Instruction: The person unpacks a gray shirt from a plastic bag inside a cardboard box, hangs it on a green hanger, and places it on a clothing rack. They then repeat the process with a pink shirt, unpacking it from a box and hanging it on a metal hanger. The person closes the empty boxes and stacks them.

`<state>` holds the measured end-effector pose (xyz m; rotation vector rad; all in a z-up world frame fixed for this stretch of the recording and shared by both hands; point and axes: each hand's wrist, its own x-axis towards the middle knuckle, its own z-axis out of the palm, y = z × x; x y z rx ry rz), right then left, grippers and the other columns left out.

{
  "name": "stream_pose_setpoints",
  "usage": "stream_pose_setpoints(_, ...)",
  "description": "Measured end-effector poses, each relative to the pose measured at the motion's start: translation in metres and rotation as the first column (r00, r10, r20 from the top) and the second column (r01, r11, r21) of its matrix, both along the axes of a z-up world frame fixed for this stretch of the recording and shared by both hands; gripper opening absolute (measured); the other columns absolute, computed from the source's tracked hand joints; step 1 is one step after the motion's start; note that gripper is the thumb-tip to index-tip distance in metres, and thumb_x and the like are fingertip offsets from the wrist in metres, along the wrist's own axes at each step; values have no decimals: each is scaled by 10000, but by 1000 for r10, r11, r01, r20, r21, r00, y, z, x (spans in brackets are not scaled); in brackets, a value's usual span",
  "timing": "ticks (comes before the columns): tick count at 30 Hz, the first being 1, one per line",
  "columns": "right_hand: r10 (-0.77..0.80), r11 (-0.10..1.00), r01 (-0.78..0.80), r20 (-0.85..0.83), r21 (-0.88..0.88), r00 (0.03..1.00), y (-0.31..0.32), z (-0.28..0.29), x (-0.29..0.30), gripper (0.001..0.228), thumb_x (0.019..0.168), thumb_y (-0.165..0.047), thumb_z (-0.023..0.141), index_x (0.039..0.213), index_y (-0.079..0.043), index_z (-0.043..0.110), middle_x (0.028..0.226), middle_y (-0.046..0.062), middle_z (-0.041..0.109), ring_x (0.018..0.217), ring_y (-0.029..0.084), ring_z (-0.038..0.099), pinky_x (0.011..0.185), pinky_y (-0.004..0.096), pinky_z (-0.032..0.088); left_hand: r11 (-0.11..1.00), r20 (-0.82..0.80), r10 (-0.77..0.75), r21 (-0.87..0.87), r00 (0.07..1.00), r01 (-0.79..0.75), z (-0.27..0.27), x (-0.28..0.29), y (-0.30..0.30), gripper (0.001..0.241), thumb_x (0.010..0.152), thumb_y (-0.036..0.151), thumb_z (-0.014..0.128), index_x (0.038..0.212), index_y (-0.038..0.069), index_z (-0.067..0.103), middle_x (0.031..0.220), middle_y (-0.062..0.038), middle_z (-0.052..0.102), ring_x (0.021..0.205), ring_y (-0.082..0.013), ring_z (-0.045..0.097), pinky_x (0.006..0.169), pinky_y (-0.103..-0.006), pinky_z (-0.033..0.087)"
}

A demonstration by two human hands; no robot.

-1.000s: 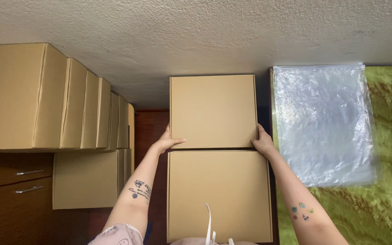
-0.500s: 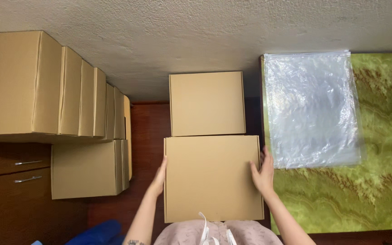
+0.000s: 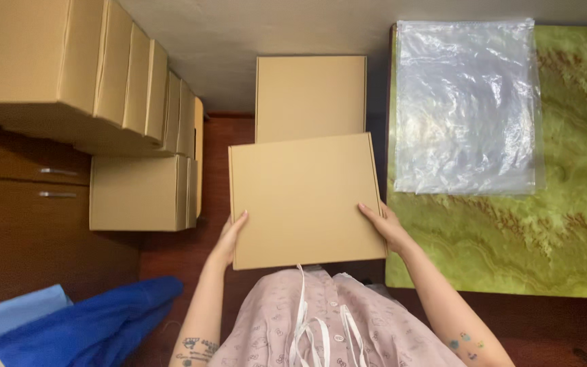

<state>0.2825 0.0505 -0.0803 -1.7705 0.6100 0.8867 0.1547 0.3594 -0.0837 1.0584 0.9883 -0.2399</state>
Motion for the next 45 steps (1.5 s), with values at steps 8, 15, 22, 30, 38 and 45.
stream_pose_setpoints(8,-130,826,1,190,564,973,-151,-22,-14,681,843,-318,616,1464,-280,338,1280,119,556,1063,229,593,862,401,499,983,389,-47,183,920,-27,66,-27,-90,683,878,358,603,1453,140,306,1456,-250,320,1357,-379,264,1095,-576,169)
stream_pose_setpoints(15,-492,640,296,82,709,867,-321,-20,-67,634,790,-472,618,1373,-267,477,1260,29,596,1016,192,625,890,357,503,980,216,-7,-193,976,50,16,-14,-213,785,731,406,706,1401,117,417,1395,-163,442,1200,-298,457,1028,-476,327)
stream_pose_setpoints(22,-714,589,552,61,590,697,-424,-34,-102,684,775,-535,638,1321,-153,483,1192,53,574,1023,184,555,910,379,429,903,143,-337,-230,931,363,37,26,-319,969,769,505,638,1476,6,201,1502,-262,228,1356,-405,289,1085,-551,257)
stream_pose_setpoints(30,-654,701,646,-88,302,752,-487,62,-83,887,804,-642,485,1416,-16,344,1339,268,432,1192,441,462,969,635,358,843,91,-486,-215,869,493,-62,110,-409,887,703,462,697,1429,86,354,1364,-196,431,1175,-330,471,968,-478,404)
stream_pose_setpoints(38,-687,663,696,-147,274,712,-600,63,3,921,837,-599,469,1444,49,225,1399,347,308,1276,511,342,975,686,311,860,96,-459,-200,883,469,13,198,-567,929,660,430,682,1467,147,319,1418,-215,381,1230,-368,419,995,-482,376)
stream_pose_setpoints(45,-735,618,732,-120,288,668,-688,36,81,929,823,-582,529,1452,13,192,1447,269,269,1344,423,296,1071,618,246,878,60,-449,-154,892,453,45,264,-669,915,750,532,664,1436,75,267,1487,-272,247,1361,-393,299,1108,-525,264)
